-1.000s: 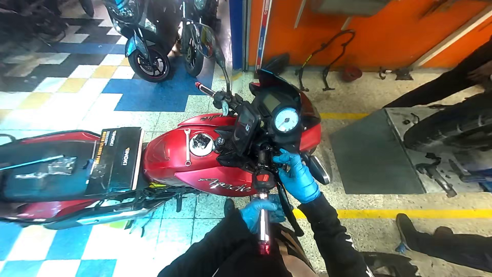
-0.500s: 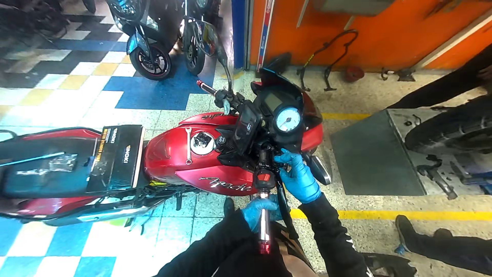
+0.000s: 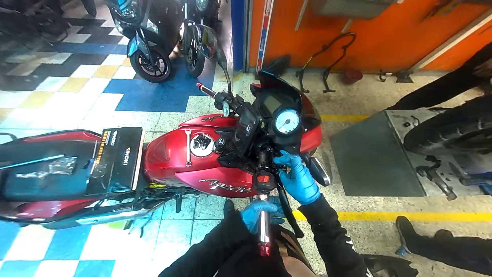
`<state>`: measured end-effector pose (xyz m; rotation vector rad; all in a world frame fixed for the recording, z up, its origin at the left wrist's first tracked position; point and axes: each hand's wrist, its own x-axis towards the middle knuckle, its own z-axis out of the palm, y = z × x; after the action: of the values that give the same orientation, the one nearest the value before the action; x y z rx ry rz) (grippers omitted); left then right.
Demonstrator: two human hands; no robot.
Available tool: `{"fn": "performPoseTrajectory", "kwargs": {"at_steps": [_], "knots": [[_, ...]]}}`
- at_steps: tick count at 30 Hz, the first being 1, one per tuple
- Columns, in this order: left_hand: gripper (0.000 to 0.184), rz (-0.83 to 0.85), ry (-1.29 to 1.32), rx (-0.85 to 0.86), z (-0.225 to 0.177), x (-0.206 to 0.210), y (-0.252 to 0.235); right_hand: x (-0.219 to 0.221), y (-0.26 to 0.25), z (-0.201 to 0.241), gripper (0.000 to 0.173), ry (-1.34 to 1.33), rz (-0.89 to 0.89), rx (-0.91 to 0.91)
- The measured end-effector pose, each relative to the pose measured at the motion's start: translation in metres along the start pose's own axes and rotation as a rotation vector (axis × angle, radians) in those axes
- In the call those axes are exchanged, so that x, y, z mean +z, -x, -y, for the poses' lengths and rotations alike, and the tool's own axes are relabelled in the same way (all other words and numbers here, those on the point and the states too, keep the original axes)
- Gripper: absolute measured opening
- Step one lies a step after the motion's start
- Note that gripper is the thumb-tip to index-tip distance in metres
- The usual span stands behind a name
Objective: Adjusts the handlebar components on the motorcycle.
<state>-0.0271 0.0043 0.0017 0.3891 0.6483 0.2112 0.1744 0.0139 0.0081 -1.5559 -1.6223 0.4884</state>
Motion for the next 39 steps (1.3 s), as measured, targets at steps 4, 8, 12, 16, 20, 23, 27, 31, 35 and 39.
{"fn": "performPoseTrajectory", "kwargs": {"at_steps": [4,8,12,16,20,23,27,31,35,39], "knots": [[0.037,0.081,0.026,0.009,0.002,-0.004,-0.003,0.001,0.0,0.0,0.047,0.006,-0.008,-0.023],[0.028,0.068,0.05,0.029,0.002,0.0,-0.001,0.001,0.0,-0.001,0.046,0.001,-0.007,-0.025],[0.014,-0.051,0.05,0.039,0.001,0.005,0.001,0.001,-0.001,0.0,0.047,0.0,-0.01,-0.026],[0.014,-0.127,0.001,0.036,-0.001,0.005,0.001,0.001,-0.001,0.0,0.047,0.006,0.002,-0.001],[0.034,-0.066,-0.022,0.097,0.003,-0.001,-0.008,0.001,-0.001,0.0,0.046,0.022,-0.006,-0.019],[0.035,-0.015,-0.014,0.077,0.002,-0.003,-0.009,0.001,-0.001,-0.001,0.045,0.017,-0.009,-0.027],[0.028,0.082,0.01,-0.008,0.001,-0.004,-0.002,0.001,0.0,-0.001,0.047,0.013,-0.014,-0.033],[0.037,0.124,0.05,0.01,0.008,-0.01,-0.006,0.002,-0.001,0.0,0.047,0.006,-0.01,-0.023],[0.03,0.027,0.047,0.016,0.004,-0.003,-0.003,0.001,0.003,0.0,0.049,0.001,-0.04,-0.025],[0.029,-0.027,0.04,0.025,0.002,0.002,0.002,0.002,0.016,-0.002,0.048,0.083,-0.085,-0.065]]}}
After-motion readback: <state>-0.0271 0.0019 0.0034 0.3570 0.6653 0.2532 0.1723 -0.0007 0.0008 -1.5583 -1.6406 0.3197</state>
